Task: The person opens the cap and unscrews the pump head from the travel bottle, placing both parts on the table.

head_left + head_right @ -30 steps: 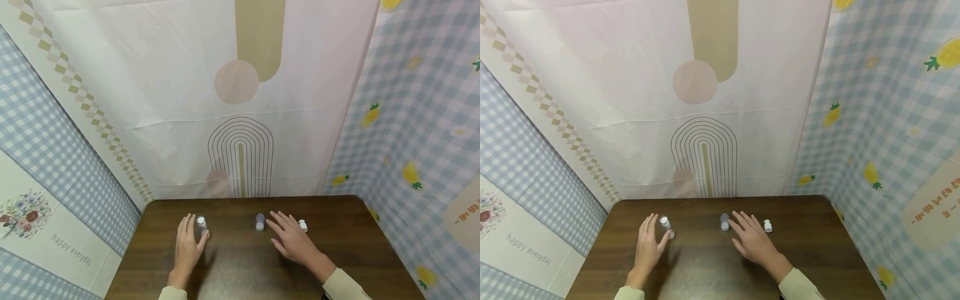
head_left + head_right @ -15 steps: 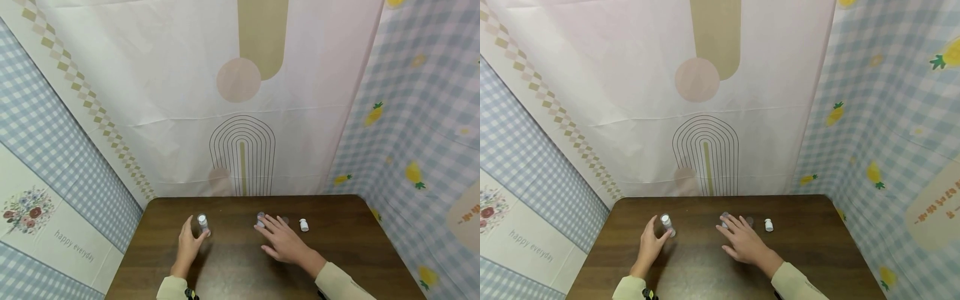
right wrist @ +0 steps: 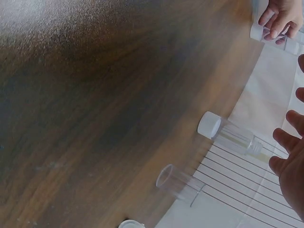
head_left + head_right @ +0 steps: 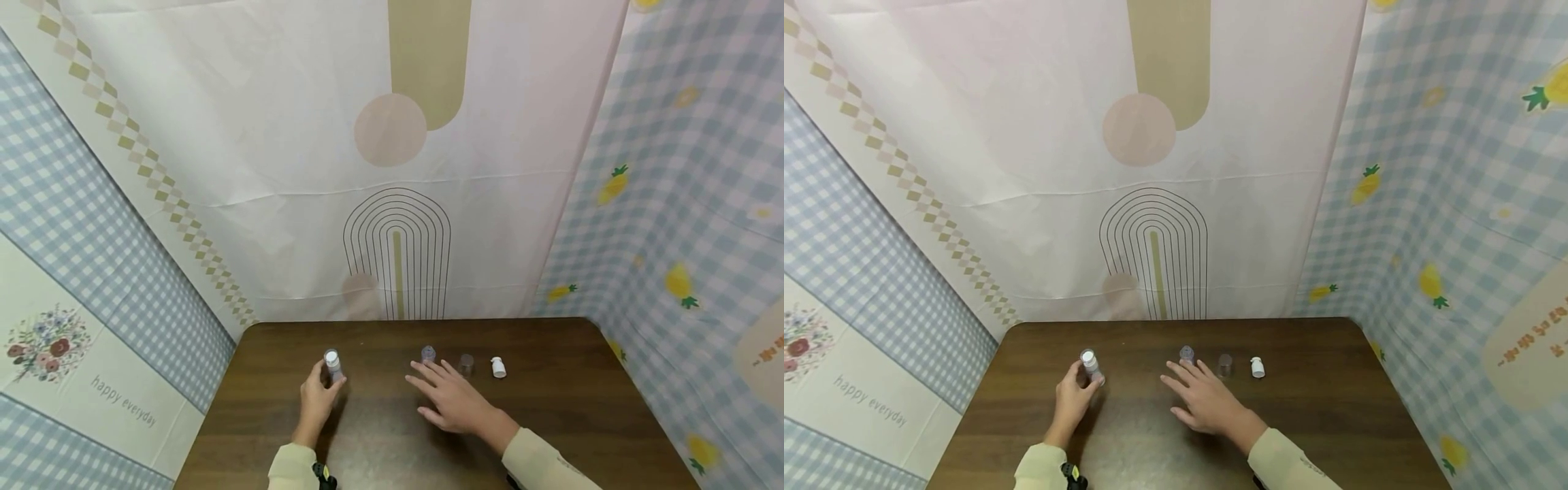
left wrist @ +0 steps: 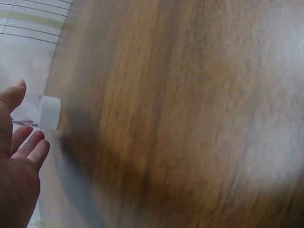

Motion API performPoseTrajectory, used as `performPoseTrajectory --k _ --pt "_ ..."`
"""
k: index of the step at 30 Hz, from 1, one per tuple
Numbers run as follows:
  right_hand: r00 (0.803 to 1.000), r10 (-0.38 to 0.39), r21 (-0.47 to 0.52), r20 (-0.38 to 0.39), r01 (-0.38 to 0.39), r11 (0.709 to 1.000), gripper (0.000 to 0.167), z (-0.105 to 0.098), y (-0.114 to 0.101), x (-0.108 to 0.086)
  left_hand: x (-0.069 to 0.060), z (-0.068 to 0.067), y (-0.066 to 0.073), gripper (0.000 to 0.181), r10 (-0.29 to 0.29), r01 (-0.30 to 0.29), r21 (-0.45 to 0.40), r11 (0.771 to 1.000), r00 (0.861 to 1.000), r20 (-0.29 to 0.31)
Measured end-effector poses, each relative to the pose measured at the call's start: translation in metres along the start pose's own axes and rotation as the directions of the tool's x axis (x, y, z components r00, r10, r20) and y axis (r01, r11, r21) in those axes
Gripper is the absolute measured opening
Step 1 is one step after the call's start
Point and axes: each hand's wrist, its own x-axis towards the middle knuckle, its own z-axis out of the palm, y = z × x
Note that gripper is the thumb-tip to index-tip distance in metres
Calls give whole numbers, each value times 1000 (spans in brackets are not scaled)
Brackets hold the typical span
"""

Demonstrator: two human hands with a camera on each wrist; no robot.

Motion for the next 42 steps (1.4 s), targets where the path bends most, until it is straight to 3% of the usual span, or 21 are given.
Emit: performPoseTrajectory --k 9,19,26,33,36,42 --pt "998 20 18 58 -21 1000 63 6 0 2 -1 9 -2 42 -18 16 -114 993 1000 -22" --pt "1000 -9 5 -9 9 1000 64 15 -1 1 0 11 -4 36 20 -25 -76 997 997 -69" --pt "1000 18 36 18 -19 999 63 11 -3 1 0 9 -3 37 67 -71 -38 997 993 -100" --pt "998 63 79 24 -65 995 64 1 -3 -2 0 5 8 37 117 -122 -48 991 988 -98" --pt "997 79 77 8 -79 994 65 -4 -2 -4 0 4 15 38 175 -180 -55 982 980 -96" --pt "989 90 101 -121 -78 992 65 -11 4 -7 0 4 33 41 341 -342 10 940 934 -104"
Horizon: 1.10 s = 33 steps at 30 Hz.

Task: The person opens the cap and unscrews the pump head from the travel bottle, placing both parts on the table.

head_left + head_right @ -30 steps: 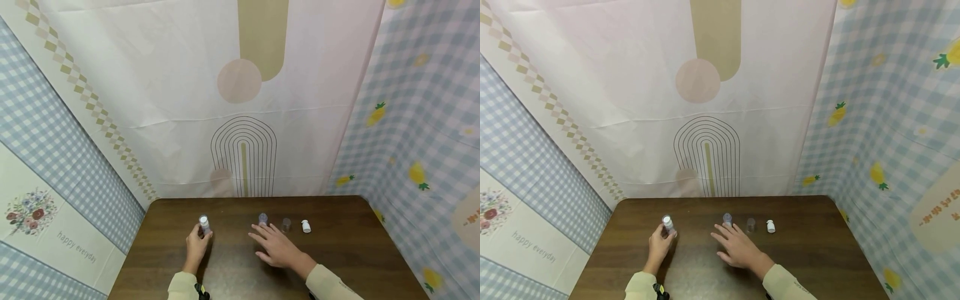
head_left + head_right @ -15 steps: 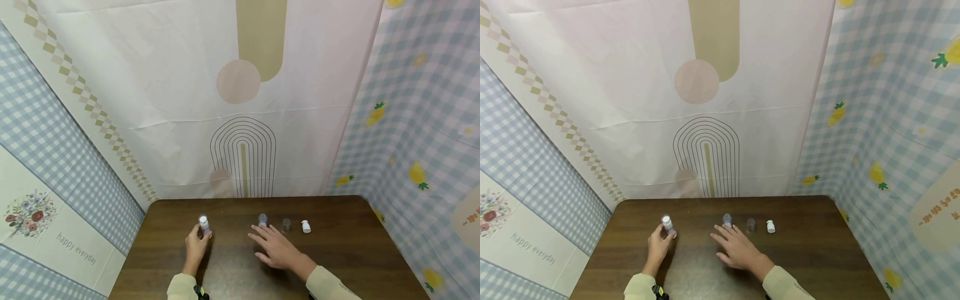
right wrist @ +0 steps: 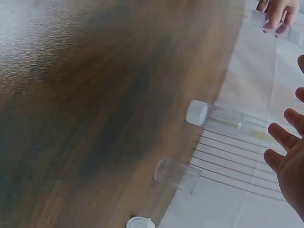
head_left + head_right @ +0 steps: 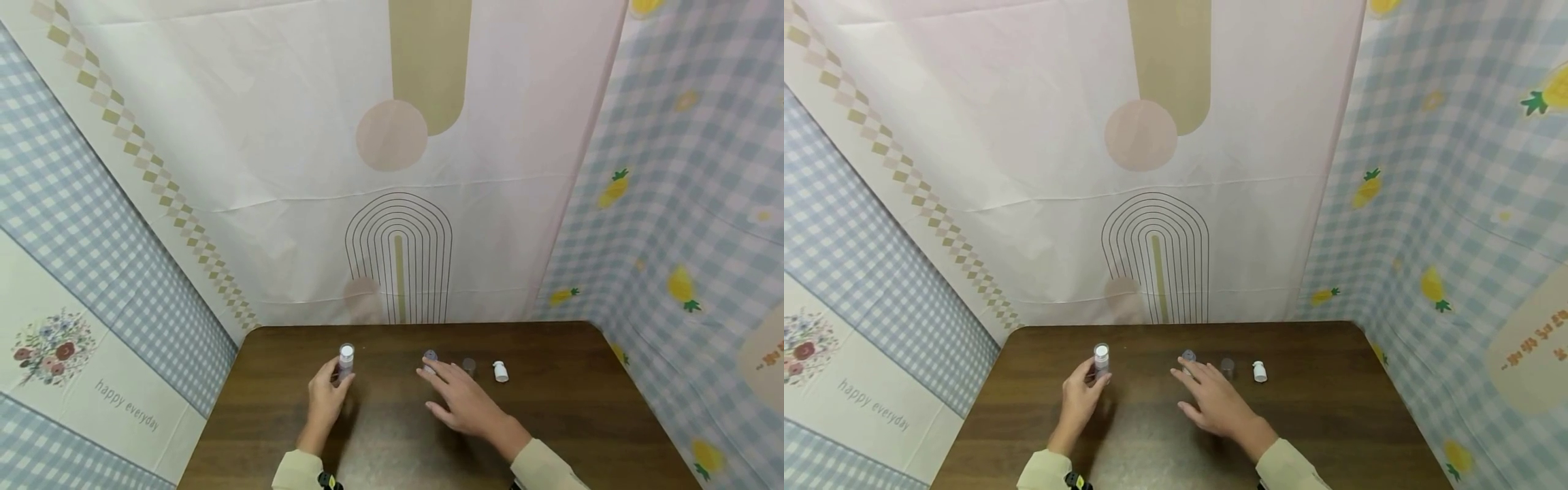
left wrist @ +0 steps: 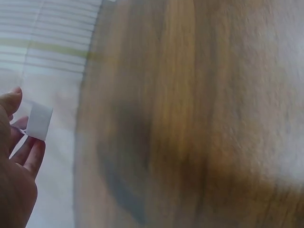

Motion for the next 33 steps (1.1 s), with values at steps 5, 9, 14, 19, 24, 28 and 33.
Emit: performPoseTrajectory --k 5,9,14,19,24,28,33 --pt "996 11 18 -84 -9 1000 65 -13 4 2 5 3 18 45 97 -97 9 995 995 16" --pt "990 29 34 -137 -24 999 67 -23 6 3 8 8 31 48 184 -184 7 983 983 16" --pt "988 58 38 -145 -53 998 64 -33 9 3 10 14 44 52 267 -267 10 964 963 38" --pt "986 105 75 -126 -96 993 61 -41 11 -1 10 18 58 53 285 -288 19 957 954 90" --pt "979 144 162 -146 -119 979 63 -49 10 -3 9 21 73 54 293 -299 28 954 946 141" --pt "971 184 228 -151 -147 963 64 -57 9 -3 9 24 84 56 320 -332 41 942 931 175" --pt "957 252 361 -143 -186 914 64 -65 7 -3 8 29 95 59 374 -392 68 917 907 192"
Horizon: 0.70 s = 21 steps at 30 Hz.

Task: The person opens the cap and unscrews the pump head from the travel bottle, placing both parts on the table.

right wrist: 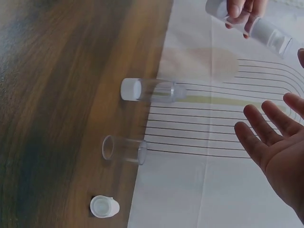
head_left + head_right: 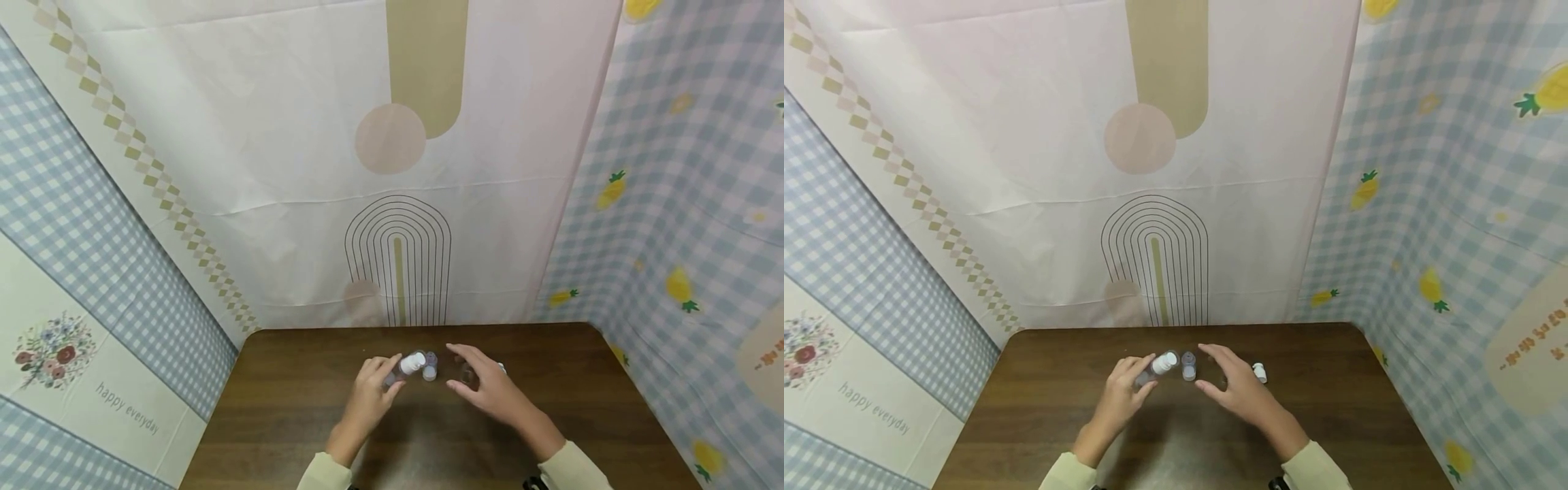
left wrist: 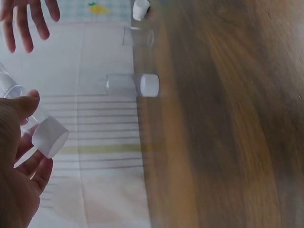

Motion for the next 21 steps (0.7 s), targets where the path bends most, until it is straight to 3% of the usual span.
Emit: performPoseTrajectory --k 9,16,21 --pt "997 64 173 -46 -56 983 65 -7 -4 -3 5 3 18 60 96 -98 80 992 995 23" --pt "989 144 349 -36 -123 929 57 -8 -3 -7 8 4 28 58 133 -138 108 985 990 52" --pt "988 151 431 -29 -124 894 53 -9 -3 -9 11 4 33 56 155 -165 138 977 985 78"
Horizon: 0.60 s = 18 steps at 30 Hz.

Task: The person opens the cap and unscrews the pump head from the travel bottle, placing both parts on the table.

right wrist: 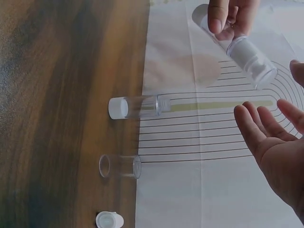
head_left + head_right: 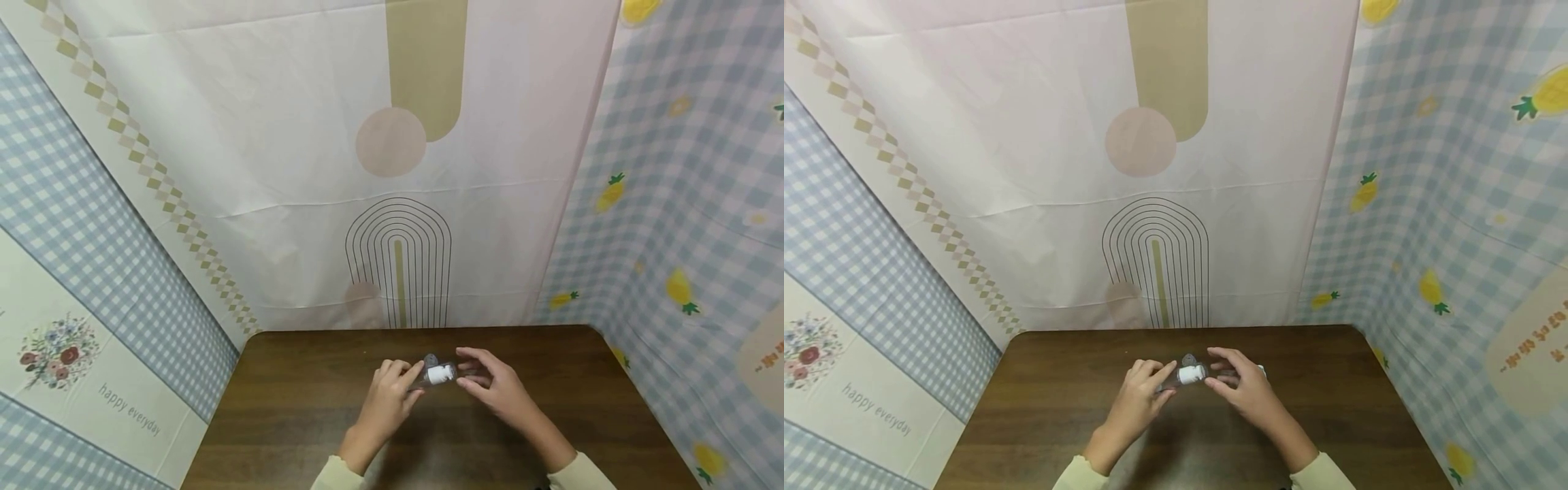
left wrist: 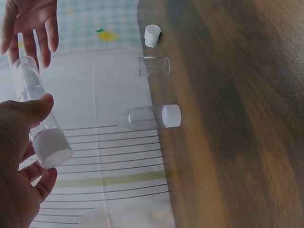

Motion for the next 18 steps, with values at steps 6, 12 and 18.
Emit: performPoseTrajectory --k 6,12,18 --pt "1000 -11 26 -6 11 1000 46 1 2 -3 4 -2 7 54 13 -16 63 998 999 47" --pt "999 52 13 -7 -51 999 40 3 2 -7 5 -1 11 53 22 -27 83 996 998 56" --pt "997 63 -29 -37 -64 998 33 6 5 -9 4 0 14 50 16 -23 89 996 997 80"
